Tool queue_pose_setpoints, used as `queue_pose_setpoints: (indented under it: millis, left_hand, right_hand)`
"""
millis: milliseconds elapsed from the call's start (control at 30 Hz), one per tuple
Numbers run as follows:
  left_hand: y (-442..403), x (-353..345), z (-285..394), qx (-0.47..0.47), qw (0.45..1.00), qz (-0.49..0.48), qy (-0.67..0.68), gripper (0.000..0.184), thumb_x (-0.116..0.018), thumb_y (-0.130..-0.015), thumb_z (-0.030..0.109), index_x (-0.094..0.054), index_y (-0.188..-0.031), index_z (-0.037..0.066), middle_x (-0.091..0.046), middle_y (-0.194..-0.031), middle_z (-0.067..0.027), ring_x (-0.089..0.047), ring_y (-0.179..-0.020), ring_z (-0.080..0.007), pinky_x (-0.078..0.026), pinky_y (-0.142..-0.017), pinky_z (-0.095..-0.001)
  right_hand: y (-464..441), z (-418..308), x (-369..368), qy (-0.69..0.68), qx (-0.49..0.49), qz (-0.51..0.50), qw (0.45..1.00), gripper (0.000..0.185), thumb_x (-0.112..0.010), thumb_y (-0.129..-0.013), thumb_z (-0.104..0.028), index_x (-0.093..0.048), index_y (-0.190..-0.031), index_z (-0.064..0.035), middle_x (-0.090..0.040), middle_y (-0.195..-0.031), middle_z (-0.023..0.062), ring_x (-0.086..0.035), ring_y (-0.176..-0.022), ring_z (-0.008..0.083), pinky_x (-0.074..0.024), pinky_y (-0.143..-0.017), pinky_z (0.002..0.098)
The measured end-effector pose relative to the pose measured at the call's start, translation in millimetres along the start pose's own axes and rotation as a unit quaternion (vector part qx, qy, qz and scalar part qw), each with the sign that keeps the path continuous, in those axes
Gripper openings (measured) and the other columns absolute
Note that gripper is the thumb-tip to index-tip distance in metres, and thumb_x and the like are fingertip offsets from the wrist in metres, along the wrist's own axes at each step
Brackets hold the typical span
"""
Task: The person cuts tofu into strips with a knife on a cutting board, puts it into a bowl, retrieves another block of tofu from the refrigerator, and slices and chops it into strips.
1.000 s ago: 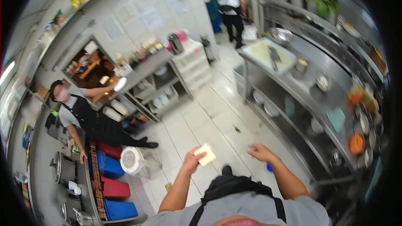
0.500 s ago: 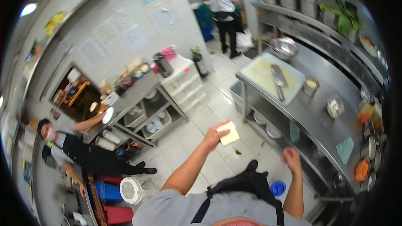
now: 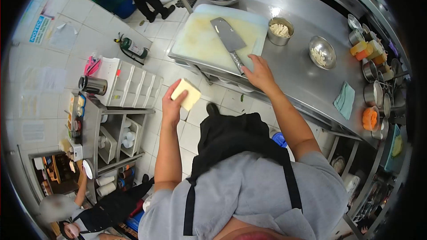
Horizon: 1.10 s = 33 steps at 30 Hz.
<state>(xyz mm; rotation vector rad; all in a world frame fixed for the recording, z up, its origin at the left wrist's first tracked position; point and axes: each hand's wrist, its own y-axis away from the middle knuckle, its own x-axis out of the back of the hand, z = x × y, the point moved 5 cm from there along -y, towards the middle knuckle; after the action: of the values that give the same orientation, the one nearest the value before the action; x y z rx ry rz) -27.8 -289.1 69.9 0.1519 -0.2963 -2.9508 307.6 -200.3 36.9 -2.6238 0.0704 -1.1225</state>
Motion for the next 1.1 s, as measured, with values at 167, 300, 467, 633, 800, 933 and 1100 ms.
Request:
queue_pose_setpoints:
  millis: [167, 300, 467, 633, 800, 933, 1100]
  left_hand:
    - [-111, -37, 6, -0.018, 0.997, -0.046, -0.061, 0.053, -0.075, -0.088, 0.007, -0.058, -0.138, -0.001, -0.067, -0.124, -0.0112, -0.064, -0.112, -0.0193, -0.051, -0.097, -0.0317]
    - [-194, -68, 9, -0.008, 0.987, -0.115, -0.108, 0.052, -0.075, -0.088, 0.006, -0.059, -0.137, 0.0, -0.069, -0.121, -0.0117, -0.066, -0.108, -0.0192, -0.053, -0.093, -0.0316]
    - [-263, -106, 6, 0.04, 0.964, -0.238, -0.111, 0.05, -0.076, -0.088, 0.007, -0.06, -0.136, 0.003, -0.069, -0.119, -0.0097, -0.066, -0.106, -0.0171, -0.053, -0.092, -0.0304]
    - [-283, -152, -15, 0.049, 0.901, -0.41, -0.131, 0.044, -0.078, -0.088, 0.014, -0.064, -0.129, 0.005, -0.066, -0.119, -0.0113, -0.064, -0.109, -0.0206, -0.053, -0.092, -0.0352]
    - [-289, -157, 13, -0.409, 0.745, -0.338, -0.404, 0.045, -0.078, -0.082, 0.02, -0.067, -0.123, 0.005, -0.052, -0.128, -0.0173, -0.051, -0.115, -0.0369, -0.045, -0.096, -0.0458]
    - [-293, -163, 20, -0.398, 0.764, -0.404, -0.309, 0.031, -0.076, -0.082, 0.013, -0.069, -0.111, 0.005, -0.056, -0.123, -0.0143, -0.054, -0.111, -0.0345, -0.046, -0.092, -0.0439]
    - [-278, -173, 18, -0.426, 0.734, -0.463, -0.257, 0.014, -0.072, -0.082, 0.003, -0.067, -0.096, 0.003, -0.062, -0.112, -0.014, -0.058, -0.104, -0.0344, -0.049, -0.087, -0.0419]
  right_hand:
    - [-50, -20, -43, 0.081, -0.03, -0.117, 0.989, 0.057, -0.073, -0.088, -0.033, -0.051, -0.131, -0.0033, -0.058, -0.124, 0.0221, -0.06, -0.112, 0.0417, -0.0519, -0.091, 0.0504]
    - [-78, -11, -60, 0.094, -0.109, -0.171, 0.975, 0.048, -0.067, -0.091, -0.027, -0.049, -0.128, -0.004, -0.062, -0.112, 0.0253, -0.064, -0.099, 0.044, -0.0531, -0.086, 0.0528]
    - [-78, -25, -8, -0.005, -0.289, -0.153, 0.945, 0.039, -0.056, -0.093, -0.019, -0.05, -0.13, -0.006, -0.068, -0.096, 0.0284, -0.066, -0.092, 0.0462, -0.052, -0.082, 0.0549]
    - [-52, -26, 0, 0.014, -0.388, -0.123, 0.913, 0.034, -0.054, -0.093, -0.015, -0.056, -0.125, -0.0066, -0.068, -0.091, 0.0282, -0.065, -0.091, 0.0482, -0.0493, -0.082, 0.0579]
    - [-60, -45, -24, 0.059, -0.373, -0.048, 0.925, 0.025, -0.053, -0.096, -0.015, -0.056, -0.119, -0.0039, -0.069, -0.086, 0.0256, -0.065, -0.083, 0.0479, -0.0504, -0.076, 0.0572]
    - [-62, -67, -29, 0.042, -0.381, -0.026, 0.923, 0.021, -0.053, -0.099, -0.016, -0.056, -0.116, -0.0038, -0.069, -0.083, 0.0227, -0.066, -0.076, 0.0462, -0.0514, -0.071, 0.0561]
    - [-46, -118, -24, 0.043, -0.394, -0.021, 0.918, 0.018, -0.052, -0.101, -0.015, -0.056, -0.115, -0.0041, -0.069, -0.081, 0.0202, -0.067, -0.072, 0.0425, -0.0524, -0.064, 0.0535]
